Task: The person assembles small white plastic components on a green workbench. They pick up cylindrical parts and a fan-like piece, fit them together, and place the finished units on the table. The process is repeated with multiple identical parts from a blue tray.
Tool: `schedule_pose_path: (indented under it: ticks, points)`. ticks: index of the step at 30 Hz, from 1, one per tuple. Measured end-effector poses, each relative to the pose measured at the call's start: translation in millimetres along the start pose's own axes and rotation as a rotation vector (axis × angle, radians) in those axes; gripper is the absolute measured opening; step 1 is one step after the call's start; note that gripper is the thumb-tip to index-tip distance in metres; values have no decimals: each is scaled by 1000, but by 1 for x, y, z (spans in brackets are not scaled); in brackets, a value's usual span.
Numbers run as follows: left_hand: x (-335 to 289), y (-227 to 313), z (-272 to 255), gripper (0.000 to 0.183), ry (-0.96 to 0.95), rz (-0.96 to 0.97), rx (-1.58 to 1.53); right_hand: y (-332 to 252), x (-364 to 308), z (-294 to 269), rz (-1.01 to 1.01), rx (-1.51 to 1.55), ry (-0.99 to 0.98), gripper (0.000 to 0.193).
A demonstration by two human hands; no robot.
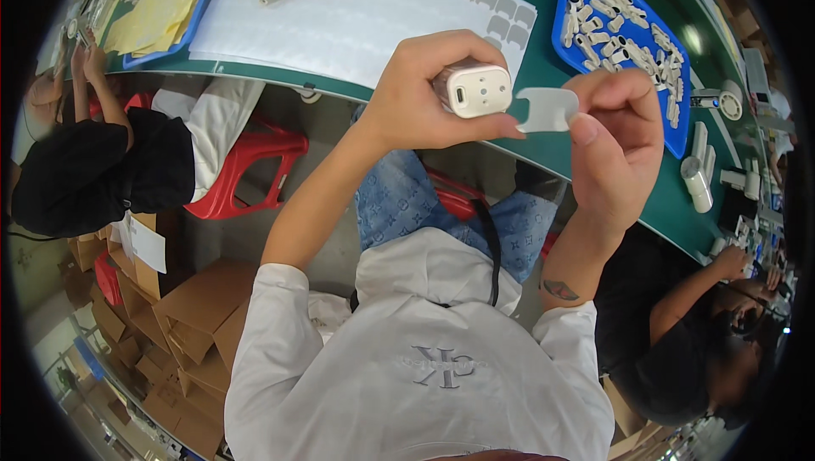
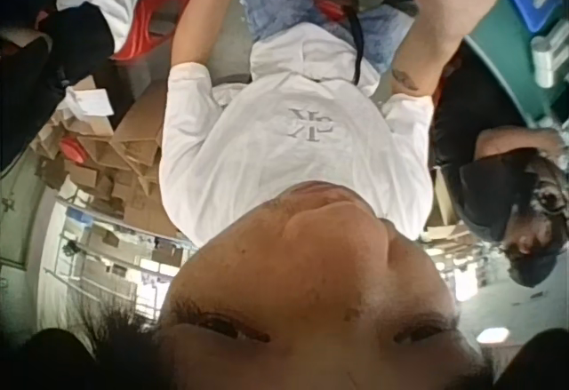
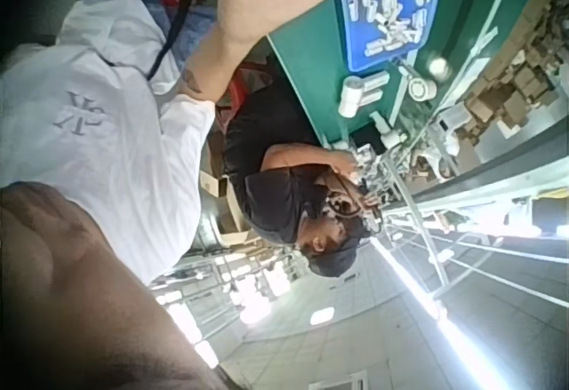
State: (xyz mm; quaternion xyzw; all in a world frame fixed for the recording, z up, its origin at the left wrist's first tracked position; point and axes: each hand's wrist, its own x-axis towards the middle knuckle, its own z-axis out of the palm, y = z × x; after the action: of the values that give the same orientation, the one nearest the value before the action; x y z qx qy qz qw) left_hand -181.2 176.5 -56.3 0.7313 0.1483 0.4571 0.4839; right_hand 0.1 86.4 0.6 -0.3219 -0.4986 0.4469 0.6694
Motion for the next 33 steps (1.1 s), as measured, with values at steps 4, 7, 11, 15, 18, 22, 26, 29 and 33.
schedule_pose_path:
  ticks: [4,7,11,15,18,22,26,29,33]
  points:
    - [0,-3,3,33,-9,48,101,11,2,14,-45,-146,-46,36]
    - [0,-4,4,33,14,77,110,16,1,15,-67,-238,-65,36]
    - [0,-6,5,34,27,88,102,19,0,18,-107,-274,-45,36]
    - [0,-6,10,39,101,31,43,21,-3,25,-90,-248,-29,36]
    - [0,-9,10,40,89,58,59,22,-5,26,-67,-262,-21,37]
    - [1,-6,9,40,91,67,71,24,-5,23,-83,-260,-16,38]
    - [1,-7,9,40,104,45,68,23,-5,24,-81,-270,-25,38]
    - [1,-7,10,40,107,53,78,24,-5,24,-82,-280,-29,38]
    - [1,-7,10,40,119,62,91,24,-4,24,-84,-271,-23,39]
